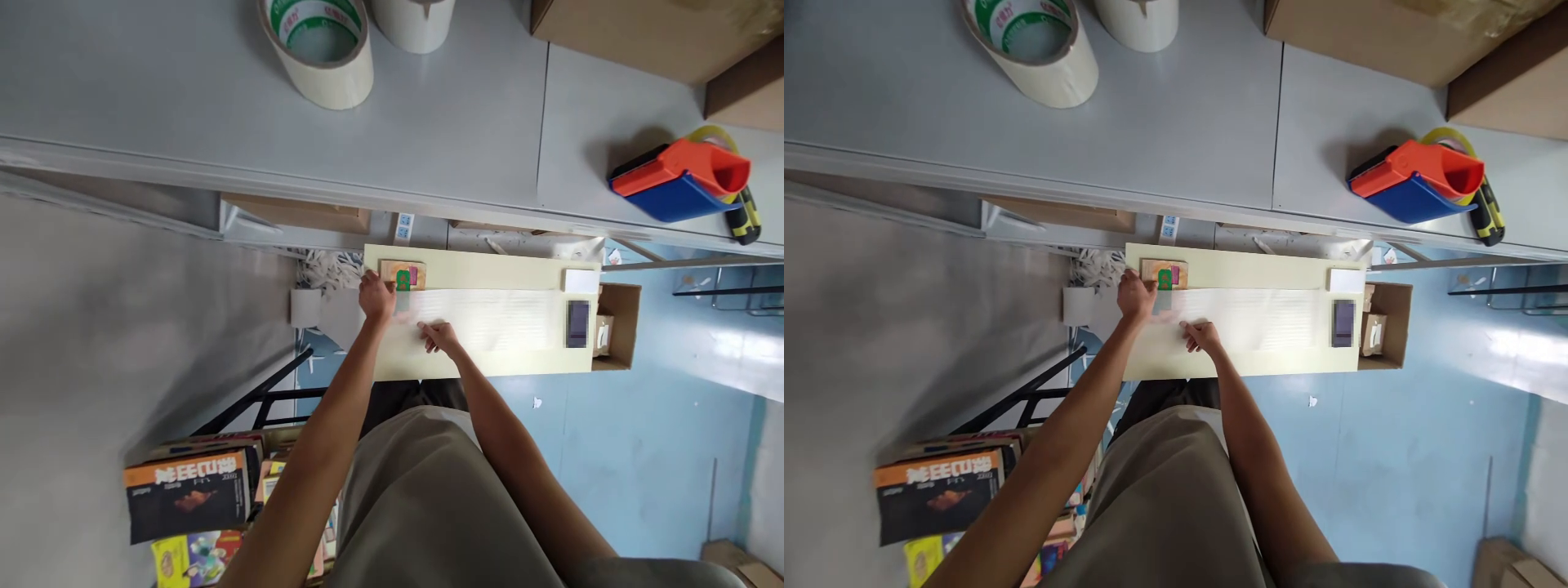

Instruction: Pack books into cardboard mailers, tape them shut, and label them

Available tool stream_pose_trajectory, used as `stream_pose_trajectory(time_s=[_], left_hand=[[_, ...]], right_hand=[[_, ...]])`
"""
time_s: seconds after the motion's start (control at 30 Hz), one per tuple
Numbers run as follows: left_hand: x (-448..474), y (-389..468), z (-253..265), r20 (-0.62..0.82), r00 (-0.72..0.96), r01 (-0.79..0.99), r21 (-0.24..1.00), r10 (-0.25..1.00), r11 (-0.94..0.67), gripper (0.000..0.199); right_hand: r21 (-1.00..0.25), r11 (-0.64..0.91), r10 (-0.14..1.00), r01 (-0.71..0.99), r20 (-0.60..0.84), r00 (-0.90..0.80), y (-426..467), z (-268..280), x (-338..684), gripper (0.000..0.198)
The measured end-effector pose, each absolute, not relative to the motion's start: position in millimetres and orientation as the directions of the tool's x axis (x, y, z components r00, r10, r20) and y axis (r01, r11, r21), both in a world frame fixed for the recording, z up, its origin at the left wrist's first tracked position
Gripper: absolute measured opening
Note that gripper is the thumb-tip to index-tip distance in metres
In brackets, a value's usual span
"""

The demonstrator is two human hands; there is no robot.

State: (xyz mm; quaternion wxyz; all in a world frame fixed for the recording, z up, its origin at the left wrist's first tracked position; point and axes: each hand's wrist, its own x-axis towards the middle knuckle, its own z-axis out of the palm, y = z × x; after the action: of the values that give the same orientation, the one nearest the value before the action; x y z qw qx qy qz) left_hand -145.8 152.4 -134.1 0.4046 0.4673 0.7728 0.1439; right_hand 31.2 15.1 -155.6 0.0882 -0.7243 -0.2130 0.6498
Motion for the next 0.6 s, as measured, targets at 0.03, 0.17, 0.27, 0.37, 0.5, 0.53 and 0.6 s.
stream_pose_trajectory(time_s=[0.03, 0.17, 0.27, 0.37, 0.5, 0.53, 0.6], left_hand=[[-147, 161, -139, -0.526, -0.268, 0.581, 0.58, 0.807, 0.571, 0.053], [-161, 185, -150, -0.647, -0.172, 0.618, 0.516, 0.743, 0.593, 0.036], [-168, 191, -144, -0.646, -0.053, 0.644, 0.561, 0.761, 0.52, 0.024], [-163, 188, -122, -0.557, -0.042, 0.555, 0.677, 0.83, 0.483, 0.013], [-142, 178, -79, -0.363, -0.06, 0.481, 0.806, 0.93, 0.346, 0.011], [-135, 175, -65, -0.306, -0.052, 0.485, 0.824, 0.95, 0.292, 0.012], [-119, 166, -35, -0.196, -0.01, 0.504, 0.846, 0.981, 0.175, 0.013]], right_hand=[[-0.401, -0.897, 0.418, 0.187, -0.906, 0.065, 16, -156, 31, 0.054], [-0.394, -0.903, 0.408, 0.17, -0.912, 0.05, 16, -160, 32, 0.053], [-0.406, -0.9, 0.416, 0.158, -0.909, 0.035, 14, -163, 33, 0.053], [-0.408, -0.902, 0.414, 0.141, -0.91, 0.012, 12, -165, 33, 0.052], [-0.39, -0.913, 0.387, 0.119, -0.921, -0.044, 16, -169, 31, 0.054], [-0.384, -0.916, 0.38, 0.114, -0.923, -0.062, 18, -169, 30, 0.055], [-0.373, -0.922, 0.363, 0.102, -0.926, -0.107, 23, -167, 29, 0.057]])
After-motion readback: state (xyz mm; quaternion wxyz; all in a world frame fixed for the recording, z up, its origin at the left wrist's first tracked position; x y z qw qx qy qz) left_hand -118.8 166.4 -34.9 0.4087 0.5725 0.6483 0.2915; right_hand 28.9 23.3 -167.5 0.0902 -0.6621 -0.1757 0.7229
